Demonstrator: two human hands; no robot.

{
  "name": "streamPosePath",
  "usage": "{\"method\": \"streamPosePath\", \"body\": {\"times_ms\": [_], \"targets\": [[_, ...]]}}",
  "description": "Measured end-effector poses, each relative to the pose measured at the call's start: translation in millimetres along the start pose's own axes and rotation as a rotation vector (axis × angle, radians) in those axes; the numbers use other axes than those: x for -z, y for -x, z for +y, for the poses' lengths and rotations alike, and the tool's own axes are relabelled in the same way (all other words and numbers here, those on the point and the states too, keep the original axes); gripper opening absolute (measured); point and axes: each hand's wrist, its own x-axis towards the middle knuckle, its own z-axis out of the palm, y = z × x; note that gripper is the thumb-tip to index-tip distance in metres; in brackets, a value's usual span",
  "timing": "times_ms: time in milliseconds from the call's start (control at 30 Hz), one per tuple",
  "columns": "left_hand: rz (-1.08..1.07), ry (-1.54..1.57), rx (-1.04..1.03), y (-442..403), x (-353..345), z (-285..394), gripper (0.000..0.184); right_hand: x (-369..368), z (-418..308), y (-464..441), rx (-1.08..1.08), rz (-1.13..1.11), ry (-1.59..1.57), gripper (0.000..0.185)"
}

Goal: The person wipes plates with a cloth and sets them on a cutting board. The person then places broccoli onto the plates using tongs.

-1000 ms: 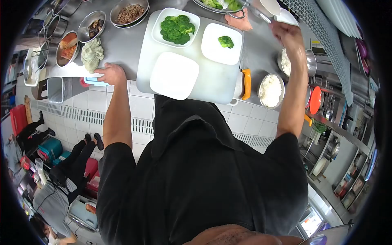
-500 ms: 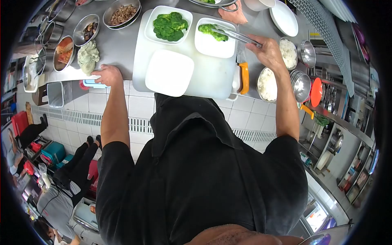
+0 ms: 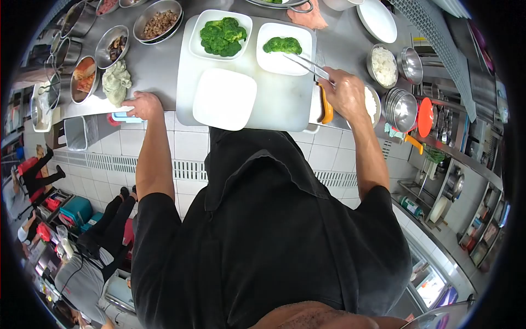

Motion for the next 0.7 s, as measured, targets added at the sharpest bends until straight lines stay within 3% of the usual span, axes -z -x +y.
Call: {"method": "streamPosePath", "body": {"times_ms": [100,200,267,400,500,700], "targets": [[-0.018,0.017,0.007,9,6,4,0.073,10,-8,4,-0.149,0.094,-0.005,0.031],[0.093,-0.069,-0.016,-5,-9,-3,0.071,-9,4,-3,-0.146,0.064,0.029,0.032],[0.057,-0.033,-0.018,-11,-9,-8,0.071,-14,2,-8,-0.151,0.057,0.031,0.033],[0.067,-0.026,0.002,-7,-12,-4,0.070,23,-9,-16,-0.335,0.130,-0.222,0.034],[0.040,-0.011,0.028,1,-4,3,0.070,58,-21,-57,-0.329,0.158,-0.163,0.033],[0.058,-0.029,0.011,-1,-3,0,0.069,34,-71,-109,0.102,-0.028,-0.222,0.030]]}}
